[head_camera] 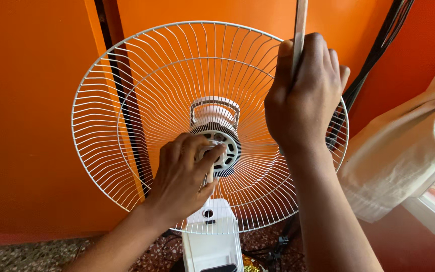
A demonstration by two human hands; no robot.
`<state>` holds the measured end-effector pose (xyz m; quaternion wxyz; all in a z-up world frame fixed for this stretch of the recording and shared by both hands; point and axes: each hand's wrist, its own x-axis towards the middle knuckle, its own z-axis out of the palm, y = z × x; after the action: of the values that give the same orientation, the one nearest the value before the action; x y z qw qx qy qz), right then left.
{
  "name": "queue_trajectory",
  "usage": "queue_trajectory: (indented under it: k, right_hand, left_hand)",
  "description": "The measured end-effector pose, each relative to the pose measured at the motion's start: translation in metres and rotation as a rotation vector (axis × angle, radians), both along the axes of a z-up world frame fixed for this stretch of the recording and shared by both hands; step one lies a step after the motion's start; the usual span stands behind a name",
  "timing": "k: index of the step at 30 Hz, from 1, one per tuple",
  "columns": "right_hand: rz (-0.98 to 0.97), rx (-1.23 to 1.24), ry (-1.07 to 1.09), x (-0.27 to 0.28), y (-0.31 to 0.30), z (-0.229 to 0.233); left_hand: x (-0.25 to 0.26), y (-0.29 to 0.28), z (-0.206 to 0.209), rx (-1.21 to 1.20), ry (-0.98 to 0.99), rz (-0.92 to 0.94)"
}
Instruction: The person attaches a fan blade to the motor hub of a standing electric fan and secures it by tightening the central hub nut. The person uses a flat metal tool to hold the hub while turning the nut with their fingers.
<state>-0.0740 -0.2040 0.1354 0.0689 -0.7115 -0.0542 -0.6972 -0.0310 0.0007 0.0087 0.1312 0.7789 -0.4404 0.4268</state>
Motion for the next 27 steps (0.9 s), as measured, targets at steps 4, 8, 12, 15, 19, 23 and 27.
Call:
queue_trajectory:
  k: [4,8,12,15,19,23,27]
  right_hand:
    - [-0.005,0.007,0.007,-0.001,0.002,0.001]
    - [0.002,0.002,0.021,-0.004,0.004,0.002]
    - [-0.002,-0.010,0.034,-0.006,0.004,0.001]
    - [-0.003,-0.008,0.032,-0.006,0.005,0.001]
    - [0.047,-0.027,-0.006,-0.005,0.005,0.000]
    - [0.001,0.003,0.027,-0.003,0.003,0.000]
    - [-0.002,-0.004,0.028,-0.004,0.004,0.000]
  left_hand:
    - [-0.009,-0.007,-0.006,-0.220,0.153,-0.023]
    - [-0.010,-0.021,-0.011,-0.428,0.173,-0.023]
    - [-0.008,-0.029,-0.018,-0.456,0.168,0.020]
    - [-0.006,-0.026,-0.020,-0.458,0.121,0.017]
    - [-0.004,-0.017,-0.021,-0.405,0.075,-0.014]
    - [-0.001,-0.011,-0.018,-0.367,0.121,-0.052]
    - [0.003,-0.006,-0.014,-0.313,0.069,-0.067]
